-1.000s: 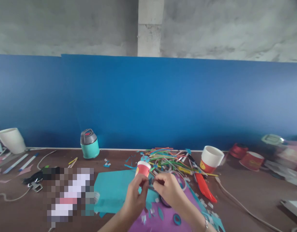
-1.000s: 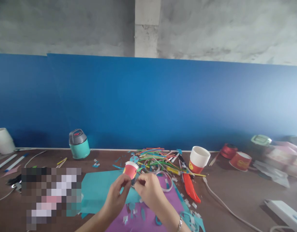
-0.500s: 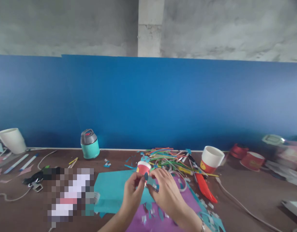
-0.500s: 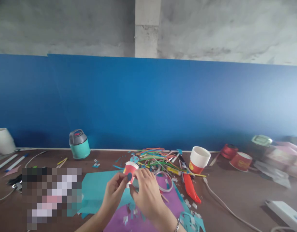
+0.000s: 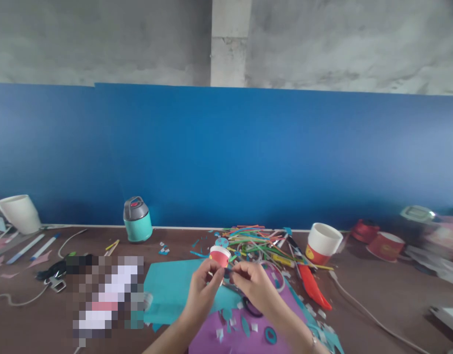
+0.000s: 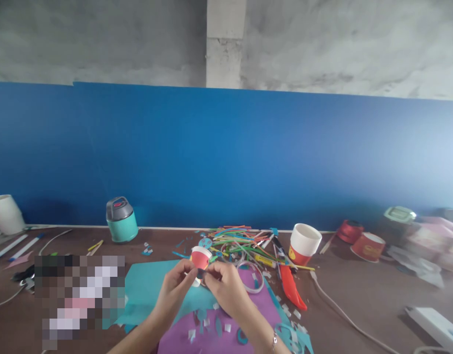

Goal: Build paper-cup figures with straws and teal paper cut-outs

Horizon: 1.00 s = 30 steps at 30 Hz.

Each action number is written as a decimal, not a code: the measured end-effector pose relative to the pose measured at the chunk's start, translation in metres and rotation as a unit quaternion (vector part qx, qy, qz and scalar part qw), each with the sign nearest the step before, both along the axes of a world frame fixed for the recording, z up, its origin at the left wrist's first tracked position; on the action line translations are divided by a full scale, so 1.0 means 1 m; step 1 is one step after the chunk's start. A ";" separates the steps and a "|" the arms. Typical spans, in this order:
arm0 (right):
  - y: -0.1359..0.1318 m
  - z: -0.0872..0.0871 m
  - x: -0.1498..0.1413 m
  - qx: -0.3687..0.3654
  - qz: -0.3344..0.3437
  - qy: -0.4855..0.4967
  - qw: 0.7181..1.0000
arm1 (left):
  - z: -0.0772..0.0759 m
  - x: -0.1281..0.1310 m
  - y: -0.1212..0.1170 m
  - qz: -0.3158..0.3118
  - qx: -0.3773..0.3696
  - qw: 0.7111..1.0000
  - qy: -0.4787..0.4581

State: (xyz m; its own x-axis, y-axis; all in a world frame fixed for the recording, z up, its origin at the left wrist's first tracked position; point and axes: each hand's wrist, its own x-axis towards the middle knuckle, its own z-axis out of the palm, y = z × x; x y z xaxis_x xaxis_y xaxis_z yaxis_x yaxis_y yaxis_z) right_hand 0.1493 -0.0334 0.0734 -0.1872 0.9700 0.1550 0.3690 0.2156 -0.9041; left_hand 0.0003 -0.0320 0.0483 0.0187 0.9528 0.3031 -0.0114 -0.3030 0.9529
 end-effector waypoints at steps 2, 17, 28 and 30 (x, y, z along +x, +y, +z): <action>0.000 0.001 0.000 0.024 -0.022 -0.012 0.999 | -0.003 -0.001 0.000 -0.004 0.012 1.000 0.014; 0.009 0.004 0.011 -0.029 -0.092 0.120 0.988 | -0.008 -0.010 0.011 0.127 -0.078 0.983 -0.107; 0.050 -0.039 0.008 0.016 -0.124 0.139 0.982 | -0.033 -0.025 0.064 0.125 -0.260 0.921 -0.264; 0.060 -0.046 0.002 0.042 -0.104 0.105 0.988 | -0.034 -0.020 0.067 0.115 -0.255 0.921 -0.272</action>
